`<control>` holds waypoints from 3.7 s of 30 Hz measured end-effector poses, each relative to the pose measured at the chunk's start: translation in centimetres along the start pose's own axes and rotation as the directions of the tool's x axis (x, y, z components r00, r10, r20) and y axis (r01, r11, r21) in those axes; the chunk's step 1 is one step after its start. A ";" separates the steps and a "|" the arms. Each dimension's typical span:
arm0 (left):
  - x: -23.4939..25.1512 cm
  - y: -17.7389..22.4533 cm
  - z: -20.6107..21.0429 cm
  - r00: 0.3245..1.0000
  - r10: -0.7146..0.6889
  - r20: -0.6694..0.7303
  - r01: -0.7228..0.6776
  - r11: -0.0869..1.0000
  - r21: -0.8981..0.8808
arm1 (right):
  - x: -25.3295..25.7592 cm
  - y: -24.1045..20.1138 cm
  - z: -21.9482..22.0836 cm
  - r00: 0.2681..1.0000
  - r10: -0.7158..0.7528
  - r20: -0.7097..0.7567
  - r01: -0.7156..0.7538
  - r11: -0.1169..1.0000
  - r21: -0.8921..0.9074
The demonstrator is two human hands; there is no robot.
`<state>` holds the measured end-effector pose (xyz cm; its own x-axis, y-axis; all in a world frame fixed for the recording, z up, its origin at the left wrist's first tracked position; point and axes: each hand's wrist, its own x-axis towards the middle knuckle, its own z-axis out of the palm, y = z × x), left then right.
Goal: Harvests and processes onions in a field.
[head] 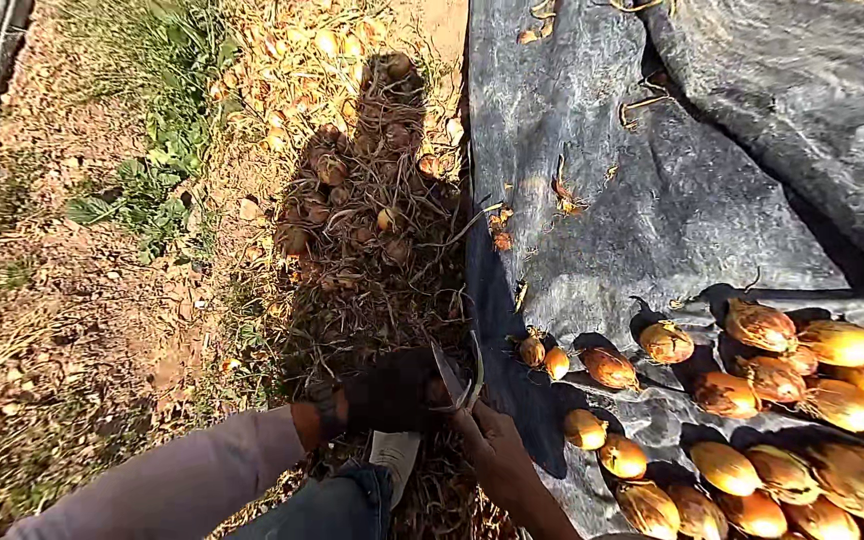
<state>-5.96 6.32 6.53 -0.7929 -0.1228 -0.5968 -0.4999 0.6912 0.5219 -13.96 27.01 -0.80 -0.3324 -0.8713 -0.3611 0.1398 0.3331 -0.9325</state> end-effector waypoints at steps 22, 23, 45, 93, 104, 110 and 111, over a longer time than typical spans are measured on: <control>7.1 -20.3 -6.2 0.756 -0.615 -0.223 0.655 0.714 0.250 | -3.8 3.0 -2.7 0.898 -0.183 -0.400 0.108 0.973 -0.203; 7.0 -20.2 -5.8 0.785 -0.589 -0.192 0.619 0.738 0.267 | -3.9 3.3 -2.5 0.903 -0.156 -0.400 0.091 0.980 -0.178; -2.2 -0.4 -3.9 0.966 0.187 0.180 -0.160 0.975 -0.156 | -0.2 0.9 -1.1 0.983 -0.072 -0.168 0.122 0.942 0.311; -0.8 1.0 2.5 0.972 0.234 -0.003 -0.233 0.971 0.057 | -0.3 0.6 -1.1 0.998 -0.058 -0.039 0.058 0.998 0.016; -4.2 -0.2 -2.9 0.997 0.039 -0.072 -0.023 0.978 0.208 | 0.1 1.4 0.4 0.985 0.053 -0.162 0.001 0.948 0.317; -1.9 2.4 -0.1 0.950 0.167 0.265 -0.258 0.898 0.358 | 0.0 1.8 1.0 0.992 0.025 -0.121 -0.005 0.986 0.166; -1.5 2.3 0.0 0.946 0.140 0.293 -0.237 0.914 0.329 | -0.2 1.9 1.0 0.993 0.008 -0.120 0.012 0.986 0.169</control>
<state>-5.91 8.09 8.55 -0.7179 0.1890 -0.6700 -0.1547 0.8950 0.4183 -12.66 27.49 -2.53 -0.4407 -0.8191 -0.3672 0.2911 0.2566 -0.9216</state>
